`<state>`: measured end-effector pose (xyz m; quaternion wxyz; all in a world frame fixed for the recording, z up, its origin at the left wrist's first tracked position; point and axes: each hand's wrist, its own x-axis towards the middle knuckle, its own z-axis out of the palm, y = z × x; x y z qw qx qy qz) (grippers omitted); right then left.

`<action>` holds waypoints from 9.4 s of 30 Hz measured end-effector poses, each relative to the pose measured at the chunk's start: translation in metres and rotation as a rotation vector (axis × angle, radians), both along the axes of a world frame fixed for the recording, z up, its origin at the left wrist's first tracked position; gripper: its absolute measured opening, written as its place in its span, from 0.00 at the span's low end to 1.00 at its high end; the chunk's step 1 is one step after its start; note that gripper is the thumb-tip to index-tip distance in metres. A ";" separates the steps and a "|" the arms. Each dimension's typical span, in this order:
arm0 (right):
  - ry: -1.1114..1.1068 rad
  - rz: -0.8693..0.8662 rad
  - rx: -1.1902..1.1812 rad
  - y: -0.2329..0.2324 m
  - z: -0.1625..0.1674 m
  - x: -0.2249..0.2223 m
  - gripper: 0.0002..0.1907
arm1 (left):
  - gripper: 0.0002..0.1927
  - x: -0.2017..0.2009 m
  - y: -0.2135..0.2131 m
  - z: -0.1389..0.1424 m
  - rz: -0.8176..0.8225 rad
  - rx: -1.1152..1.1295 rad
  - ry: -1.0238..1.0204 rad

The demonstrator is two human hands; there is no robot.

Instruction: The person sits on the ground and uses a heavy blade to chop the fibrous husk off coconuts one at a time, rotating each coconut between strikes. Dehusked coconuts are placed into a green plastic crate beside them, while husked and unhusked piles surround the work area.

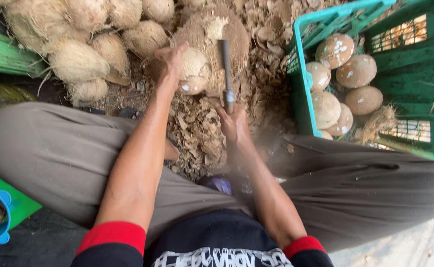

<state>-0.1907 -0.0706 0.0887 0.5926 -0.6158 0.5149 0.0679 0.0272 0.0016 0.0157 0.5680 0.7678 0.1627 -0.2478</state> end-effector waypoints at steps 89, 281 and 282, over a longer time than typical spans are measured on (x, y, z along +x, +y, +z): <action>-0.612 0.064 0.029 -0.009 0.005 -0.012 0.25 | 0.25 -0.002 -0.020 -0.026 -0.303 -0.106 -0.041; -0.275 0.065 0.084 0.004 0.011 -0.003 0.10 | 0.29 -0.052 0.002 -0.034 0.239 -0.215 -0.033; -0.204 0.134 -0.001 0.005 0.010 -0.005 0.11 | 0.34 -0.052 -0.001 -0.038 0.204 -0.205 -0.015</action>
